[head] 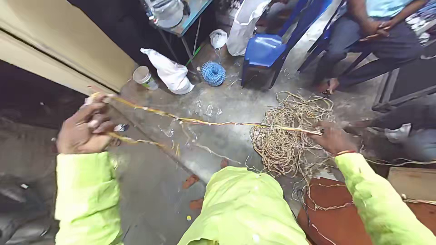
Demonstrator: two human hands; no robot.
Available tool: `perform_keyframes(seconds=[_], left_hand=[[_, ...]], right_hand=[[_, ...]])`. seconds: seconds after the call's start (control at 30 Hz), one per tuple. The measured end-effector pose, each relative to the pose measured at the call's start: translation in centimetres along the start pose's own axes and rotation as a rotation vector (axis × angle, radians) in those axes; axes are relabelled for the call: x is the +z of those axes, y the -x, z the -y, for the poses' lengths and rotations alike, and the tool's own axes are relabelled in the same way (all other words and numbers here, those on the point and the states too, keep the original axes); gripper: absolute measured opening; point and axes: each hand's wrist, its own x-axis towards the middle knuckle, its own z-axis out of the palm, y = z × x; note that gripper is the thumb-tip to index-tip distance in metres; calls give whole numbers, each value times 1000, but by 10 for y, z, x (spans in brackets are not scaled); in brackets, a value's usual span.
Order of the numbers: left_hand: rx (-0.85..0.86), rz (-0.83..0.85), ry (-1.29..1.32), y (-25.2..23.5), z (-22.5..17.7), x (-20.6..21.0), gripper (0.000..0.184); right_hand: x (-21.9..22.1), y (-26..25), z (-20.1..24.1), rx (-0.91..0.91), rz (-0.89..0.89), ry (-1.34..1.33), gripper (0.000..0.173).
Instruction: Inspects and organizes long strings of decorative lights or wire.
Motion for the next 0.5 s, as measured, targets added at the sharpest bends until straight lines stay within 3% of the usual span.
perform_keyframes(seconds=[0.13, 0.27, 0.4, 0.5], left_hand=[[-156, -11, -132, 3, 51, 34, 28], [-281, 2, -225, 15, 110, 68, 30], [-412, 132, -241, 35, 159, 101, 27], [-393, 288, -247, 48, 192, 116, 30]], right_hand=[[27, 25, 64, -395, 113, -170, 24], [32, 37, 112, -644, 72, -274, 24], [36, 38, 152, -602, 136, -432, 24], [38, 36, 178, -538, 277, -557, 23]])
